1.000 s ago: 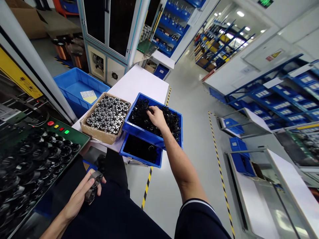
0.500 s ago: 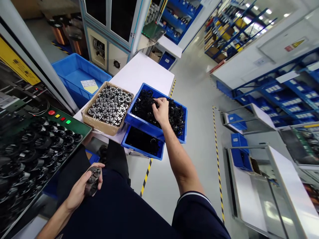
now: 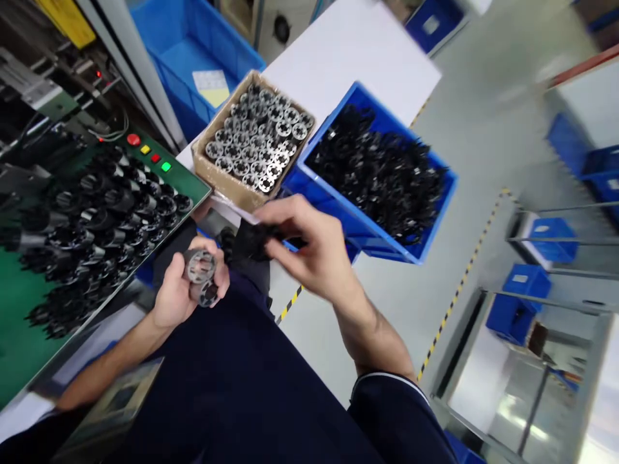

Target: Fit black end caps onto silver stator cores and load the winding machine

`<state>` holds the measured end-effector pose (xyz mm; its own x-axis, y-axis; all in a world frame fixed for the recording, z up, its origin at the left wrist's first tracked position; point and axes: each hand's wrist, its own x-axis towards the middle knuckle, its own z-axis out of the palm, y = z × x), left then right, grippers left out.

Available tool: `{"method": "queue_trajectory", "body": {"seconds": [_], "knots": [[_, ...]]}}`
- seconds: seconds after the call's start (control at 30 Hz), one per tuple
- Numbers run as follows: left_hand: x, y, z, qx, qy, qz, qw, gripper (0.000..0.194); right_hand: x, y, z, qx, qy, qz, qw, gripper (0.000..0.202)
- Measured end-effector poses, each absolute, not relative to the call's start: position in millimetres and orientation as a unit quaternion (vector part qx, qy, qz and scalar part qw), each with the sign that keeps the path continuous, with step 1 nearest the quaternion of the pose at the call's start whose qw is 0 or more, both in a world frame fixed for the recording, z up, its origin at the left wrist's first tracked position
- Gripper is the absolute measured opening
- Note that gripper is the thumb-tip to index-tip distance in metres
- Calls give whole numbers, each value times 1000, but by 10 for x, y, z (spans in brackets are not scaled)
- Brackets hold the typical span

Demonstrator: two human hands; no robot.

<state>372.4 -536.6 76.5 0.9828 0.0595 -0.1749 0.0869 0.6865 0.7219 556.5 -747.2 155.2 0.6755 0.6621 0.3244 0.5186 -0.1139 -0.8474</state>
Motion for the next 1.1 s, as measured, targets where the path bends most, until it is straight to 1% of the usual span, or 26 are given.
{"method": "queue_trajectory", "body": {"seconds": [0.07,0.17,0.27,0.43,0.53,0.63,0.73,0.9,1.0,1.1], "knots": [[3779,-5378,856,390,89,-5,917,63,5273,-7294,1614,-711,-443,115,534,16],[3770,-5382,949,406,112,-4,907,70,5121,-7144,1576,-713,-444,130,527,8],[3704,-5371,969,440,121,6,890,71,5107,-7116,1504,-732,-416,132,524,9],[3653,-5344,892,493,77,27,866,59,5037,-7100,1478,-720,-393,143,554,11],[3647,-5330,871,531,69,49,843,60,4983,-7072,1459,-716,-388,134,564,12],[3632,-5309,915,548,89,52,830,60,4957,-7072,1426,-725,-391,111,556,11],[3622,-5275,975,558,114,46,821,56,4943,-7116,1409,-716,-419,94,550,15],[3626,-5227,972,616,64,61,783,52,4884,-7199,1467,-724,-459,86,508,27],[3607,-5227,966,583,68,17,809,58,4853,-7190,1509,-746,-462,44,477,27],[3579,-5241,970,522,96,-54,846,66,4849,-7157,1502,-760,-464,36,454,17]]}}
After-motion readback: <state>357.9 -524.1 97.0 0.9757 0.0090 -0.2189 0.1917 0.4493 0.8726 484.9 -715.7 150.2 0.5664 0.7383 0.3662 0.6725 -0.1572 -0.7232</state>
